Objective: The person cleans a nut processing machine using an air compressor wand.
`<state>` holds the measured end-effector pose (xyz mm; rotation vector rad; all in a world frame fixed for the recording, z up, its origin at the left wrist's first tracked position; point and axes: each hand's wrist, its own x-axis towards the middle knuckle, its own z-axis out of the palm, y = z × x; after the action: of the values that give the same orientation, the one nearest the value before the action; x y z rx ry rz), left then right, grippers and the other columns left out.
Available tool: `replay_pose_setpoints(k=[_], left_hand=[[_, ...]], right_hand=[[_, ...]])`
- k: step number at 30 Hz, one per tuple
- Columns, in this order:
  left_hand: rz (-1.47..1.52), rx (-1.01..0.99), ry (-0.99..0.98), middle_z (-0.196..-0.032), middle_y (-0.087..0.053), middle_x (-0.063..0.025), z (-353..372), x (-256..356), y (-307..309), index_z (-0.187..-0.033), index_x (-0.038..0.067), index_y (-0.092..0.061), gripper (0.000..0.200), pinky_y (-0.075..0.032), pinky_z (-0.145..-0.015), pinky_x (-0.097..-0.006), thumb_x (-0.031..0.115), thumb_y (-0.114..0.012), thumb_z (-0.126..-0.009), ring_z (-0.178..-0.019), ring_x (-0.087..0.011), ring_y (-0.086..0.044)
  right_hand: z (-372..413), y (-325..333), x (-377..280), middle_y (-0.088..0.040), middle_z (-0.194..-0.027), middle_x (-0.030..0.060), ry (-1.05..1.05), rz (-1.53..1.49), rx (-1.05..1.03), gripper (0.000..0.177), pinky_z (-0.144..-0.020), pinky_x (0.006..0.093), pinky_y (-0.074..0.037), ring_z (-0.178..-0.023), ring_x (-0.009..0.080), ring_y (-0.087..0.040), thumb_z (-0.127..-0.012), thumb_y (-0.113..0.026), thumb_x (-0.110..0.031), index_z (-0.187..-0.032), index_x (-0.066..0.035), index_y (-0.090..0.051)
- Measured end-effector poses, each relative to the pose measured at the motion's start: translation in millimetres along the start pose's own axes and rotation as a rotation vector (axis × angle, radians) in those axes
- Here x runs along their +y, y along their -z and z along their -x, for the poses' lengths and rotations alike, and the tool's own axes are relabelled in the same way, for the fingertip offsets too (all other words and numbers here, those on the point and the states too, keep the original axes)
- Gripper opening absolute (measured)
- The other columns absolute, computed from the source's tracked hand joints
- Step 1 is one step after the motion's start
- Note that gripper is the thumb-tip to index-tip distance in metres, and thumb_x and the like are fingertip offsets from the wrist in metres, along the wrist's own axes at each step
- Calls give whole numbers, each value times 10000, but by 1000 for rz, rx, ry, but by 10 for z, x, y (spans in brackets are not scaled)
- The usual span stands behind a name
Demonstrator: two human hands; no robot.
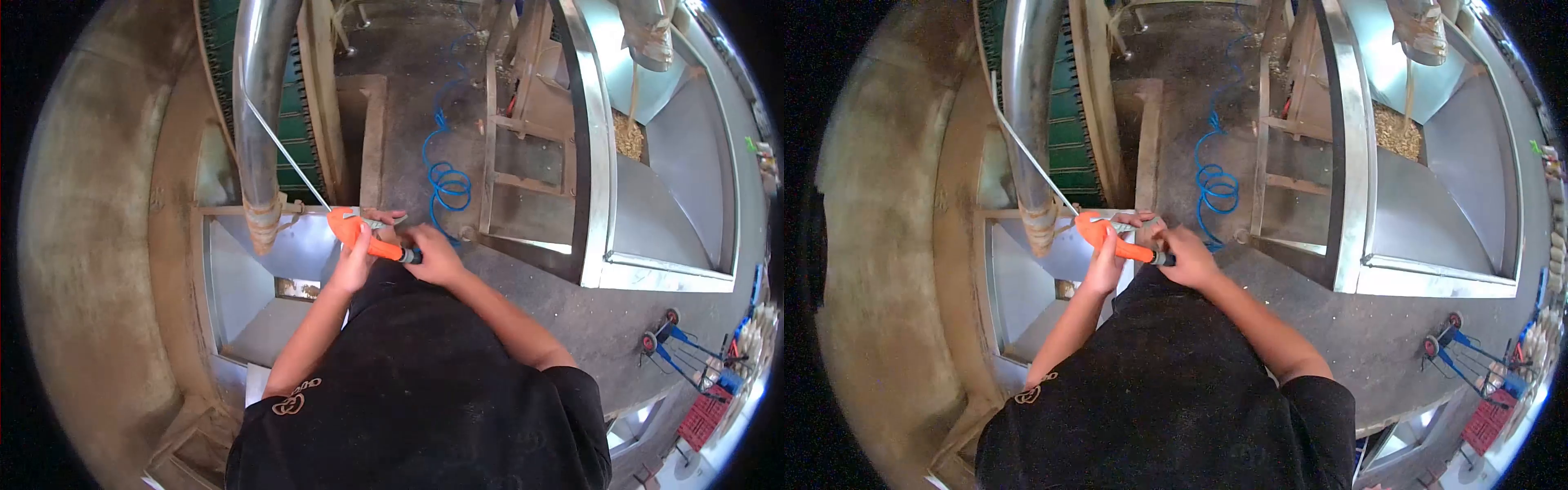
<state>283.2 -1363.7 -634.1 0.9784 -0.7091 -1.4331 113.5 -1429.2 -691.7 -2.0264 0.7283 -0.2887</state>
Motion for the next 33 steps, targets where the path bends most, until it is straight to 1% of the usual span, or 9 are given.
replay_pose_setpoints(k=[8,10,14,17,22,25,26,30,33], left_hand=[[-890,-312,338,-1132,-524,-192,-744,288,607,-1126,-25,-454,477,-368,-928,-342,327,-570,-826,-1101,-271,-487],[-957,-236,63,-1077,-552,-159,-860,109,962,-1126,12,-497,448,-391,-891,-318,349,-553,-837,-1020,-228,-525],[-926,-230,324,-1085,-564,-134,-1016,192,1586,-1105,13,-518,400,-387,-896,-313,337,-515,-870,-1033,-236,-523],[-957,-141,502,-1112,-555,-134,-1019,319,1847,-1125,4,-506,442,-381,-911,-322,363,-522,-867,-1058,-220,-511],[-567,-250,529,-1272,-426,-155,-1381,219,1804,-1253,-22,-369,624,-278,-1011,-335,385,-571,-825,-1202,-236,-383],[-357,-330,358,-1344,-327,-165,-1805,-89,1622,-1305,-19,-288,643,-188,-1060,-363,316,-565,-832,-1275,-243,-271],[-262,-223,87,-1308,-382,-159,-1990,95,1211,-1268,-21,-337,553,-237,-1040,-367,253,-551,-838,-1245,-237,-330],[-117,82,253,-1099,-532,-122,-2390,-134,1157,-1127,-2,-451,349,-342,-954,-344,190,-527,-846,-1067,-212,-492],[-197,55,199,-877,-565,-61,-2757,-219,1221,-1007,23,-509,218,-402,-774,-302,171,-522,-848,-836,-156,-530]], right_hand=[[-632,59,332,-632,-884,55,-354,-521,-287,378,-761,299,-434,-826,147,-573,-787,-633,-361,-988,-43,-603],[-766,31,587,-602,-904,39,-409,-587,-164,441,-771,295,-421,-819,128,-536,-791,-625,-384,-1030,-18,-569],[-955,-122,980,-574,-827,60,-755,-496,452,569,-732,321,-423,-765,190,-528,-787,-560,-522,-970,17,-552],[-1061,225,853,-583,-797,57,-850,-262,334,564,-706,330,-419,-750,194,-526,-792,-539,-543,-900,9,-585],[-1373,416,489,-579,-818,48,-838,-532,71,505,-698,309,-419,-762,136,-510,-818,-538,-485,-965,-4,-588],[-1665,103,434,-539,-720,19,-445,-669,-152,476,-645,269,-402,-675,104,-484,-834,-531,-462,-897,9,-573],[-1742,-62,471,-520,-683,6,-399,-712,-164,462,-628,257,-391,-645,98,-474,-846,-520,-450,-841,10,-563],[-2072,-111,563,-513,-650,18,-506,-1088,-129,411,-666,254,-382,-646,121,-482,-891,-471,-390,-732,-12,-505],[-2082,-165,838,-553,-902,133,-368,-793,107,438,-809,292,-399,-858,199,-531,-849,-542,-373,-950,51,-496]])
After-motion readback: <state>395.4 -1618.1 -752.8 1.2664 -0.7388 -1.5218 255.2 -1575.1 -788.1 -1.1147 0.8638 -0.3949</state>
